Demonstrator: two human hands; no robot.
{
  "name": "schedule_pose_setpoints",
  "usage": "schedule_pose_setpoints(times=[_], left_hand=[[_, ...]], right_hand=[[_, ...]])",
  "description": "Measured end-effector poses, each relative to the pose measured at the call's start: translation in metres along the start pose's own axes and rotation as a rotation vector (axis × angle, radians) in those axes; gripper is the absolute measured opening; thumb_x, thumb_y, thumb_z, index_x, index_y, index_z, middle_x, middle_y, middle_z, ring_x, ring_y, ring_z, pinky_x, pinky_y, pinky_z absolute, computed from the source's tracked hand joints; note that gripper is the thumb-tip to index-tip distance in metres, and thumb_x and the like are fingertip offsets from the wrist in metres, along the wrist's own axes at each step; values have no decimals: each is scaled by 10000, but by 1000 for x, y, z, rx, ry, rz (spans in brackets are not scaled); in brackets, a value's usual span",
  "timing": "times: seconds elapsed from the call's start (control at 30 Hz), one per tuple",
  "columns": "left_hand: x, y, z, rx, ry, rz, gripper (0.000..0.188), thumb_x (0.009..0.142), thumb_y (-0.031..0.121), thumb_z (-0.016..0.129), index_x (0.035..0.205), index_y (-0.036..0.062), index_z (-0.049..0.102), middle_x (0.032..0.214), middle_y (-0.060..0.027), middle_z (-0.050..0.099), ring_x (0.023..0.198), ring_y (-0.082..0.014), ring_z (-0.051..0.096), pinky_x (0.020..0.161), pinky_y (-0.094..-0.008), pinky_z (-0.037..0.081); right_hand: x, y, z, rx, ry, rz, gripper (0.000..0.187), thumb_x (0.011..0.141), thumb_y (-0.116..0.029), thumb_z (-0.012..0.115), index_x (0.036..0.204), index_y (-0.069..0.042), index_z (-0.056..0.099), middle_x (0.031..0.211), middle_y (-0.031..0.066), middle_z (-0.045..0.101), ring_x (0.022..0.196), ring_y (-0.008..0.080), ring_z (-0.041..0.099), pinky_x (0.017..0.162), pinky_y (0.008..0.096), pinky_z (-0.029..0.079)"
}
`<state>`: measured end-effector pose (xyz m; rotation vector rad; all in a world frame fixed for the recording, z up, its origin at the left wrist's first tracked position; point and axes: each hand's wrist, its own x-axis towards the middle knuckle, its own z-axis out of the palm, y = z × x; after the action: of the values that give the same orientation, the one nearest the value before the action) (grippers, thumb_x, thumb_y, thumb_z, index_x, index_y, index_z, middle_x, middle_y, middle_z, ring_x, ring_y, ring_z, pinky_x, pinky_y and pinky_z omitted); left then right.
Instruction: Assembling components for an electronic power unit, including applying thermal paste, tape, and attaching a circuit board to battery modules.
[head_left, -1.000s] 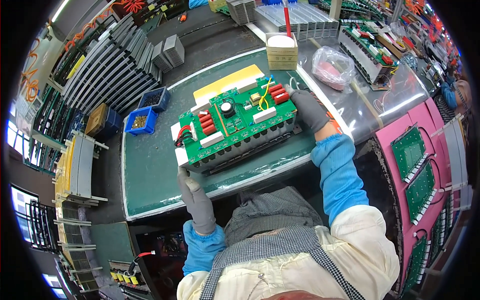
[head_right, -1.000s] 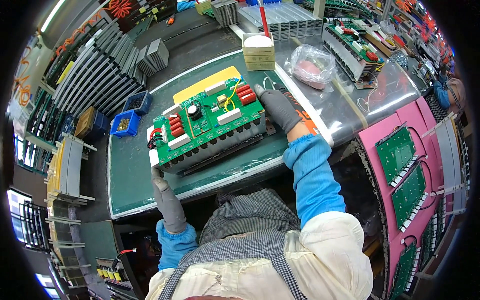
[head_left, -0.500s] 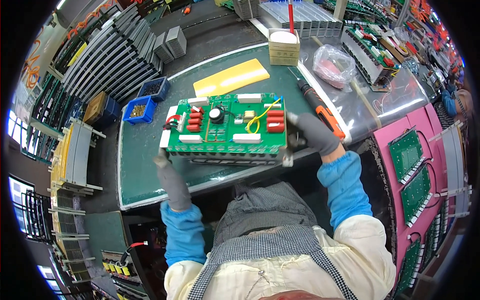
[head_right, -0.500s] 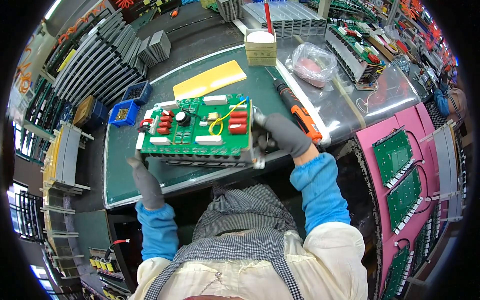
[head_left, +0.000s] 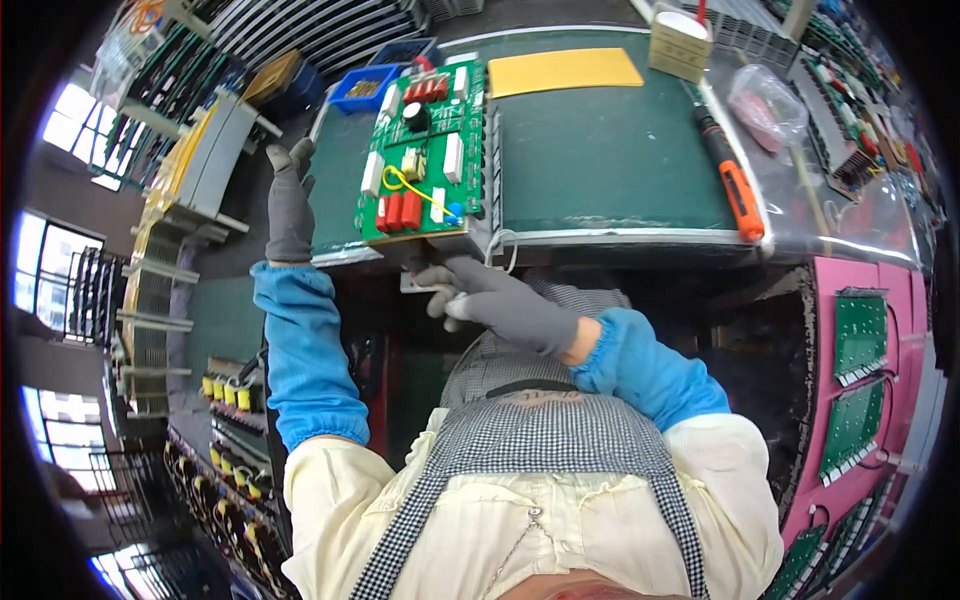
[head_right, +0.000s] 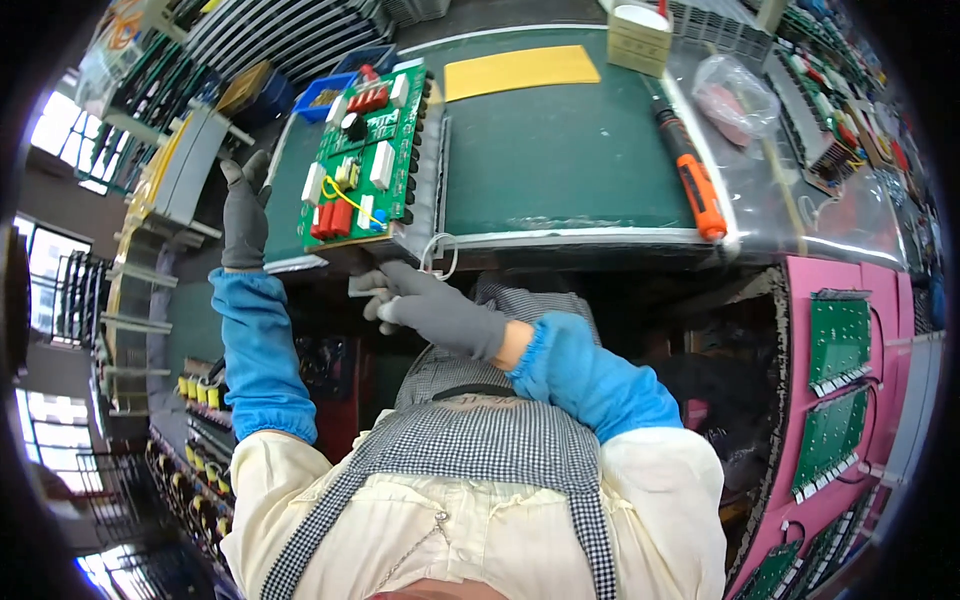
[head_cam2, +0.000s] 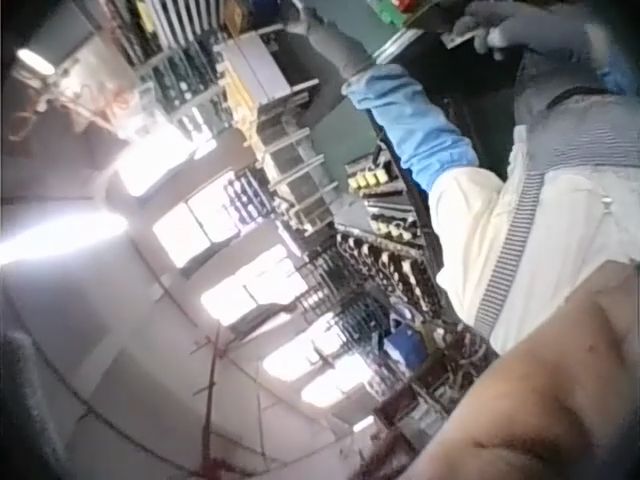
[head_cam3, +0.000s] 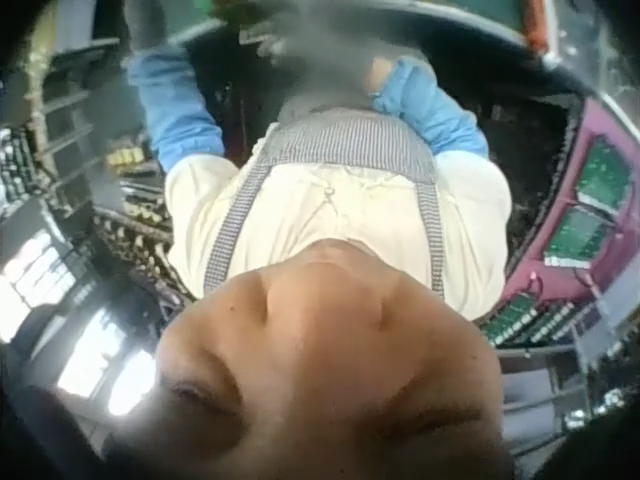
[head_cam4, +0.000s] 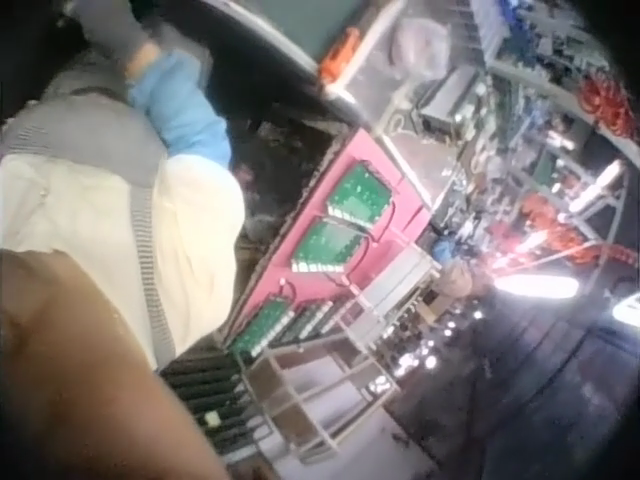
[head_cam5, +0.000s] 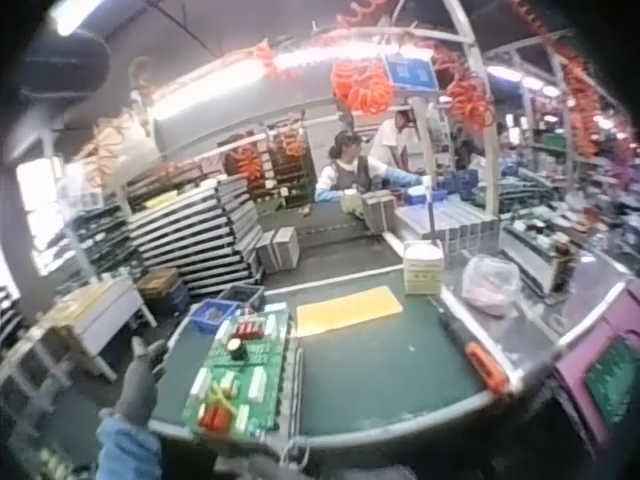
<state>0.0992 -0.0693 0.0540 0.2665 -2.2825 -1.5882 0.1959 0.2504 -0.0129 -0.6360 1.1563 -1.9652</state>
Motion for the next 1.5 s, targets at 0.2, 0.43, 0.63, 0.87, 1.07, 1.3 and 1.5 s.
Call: schedule_pose_setpoints(times=[0.2,0.43,0.63,0.87,1.07,1.3,1.5], left_hand=[[-64,-20,-49,-14,99,-66,904,968,732,294,1397,-33,509,1441,-166,511,1388,-270,416,1148,-434,285],[-104,-1,-32,121,213,8,621,1035,514,448,1288,-26,621,1212,-132,659,1130,-177,573,998,-318,425],[-131,-4,2,131,226,90,427,1034,322,529,1247,-30,642,1149,-119,686,1059,-164,601,929,-301,462],[-170,-16,31,231,304,67,335,1026,194,553,1240,-53,627,1141,-108,684,1034,-149,603,914,-291,473],[-167,-20,48,384,356,84,328,1012,177,577,1238,-57,617,1137,-119,679,1006,-169,612,908,-309,487],[-174,7,62,528,305,118,209,959,117,570,1093,-20,654,1093,-164,675,1012,-255,634,923,-356,477],[-166,-2,61,522,395,206,280,921,199,667,1105,-12,680,981,-175,699,871,-268,687,791,-345,521]], right_hand=[[69,37,46,92,-99,-60,732,859,-45,488,1532,18,209,1566,190,299,1162,254,563,919,359,503],[131,61,63,75,-122,-25,759,904,-49,484,1556,6,98,1597,208,212,1273,290,518,972,381,496],[118,68,39,-30,-362,-58,719,930,-83,549,1545,7,189,1527,187,379,1328,265,478,1085,377,413],[59,52,-12,-172,-393,-82,558,927,-129,612,1446,-15,441,1341,130,590,1288,222,519,1108,361,383],[35,64,-30,-246,-355,-163,536,923,-189,634,1414,-37,478,1398,136,516,1330,257,467,1130,393,355],[40,71,-38,-232,-355,-219,516,920,-192,629,1394,-31,502,1346,122,570,1240,224,541,1072,371,421],[30,63,-24,-73,-339,-42,526,915,-126,618,1413,-26,484,1361,92,553,1241,169,524,1082,339,406]])
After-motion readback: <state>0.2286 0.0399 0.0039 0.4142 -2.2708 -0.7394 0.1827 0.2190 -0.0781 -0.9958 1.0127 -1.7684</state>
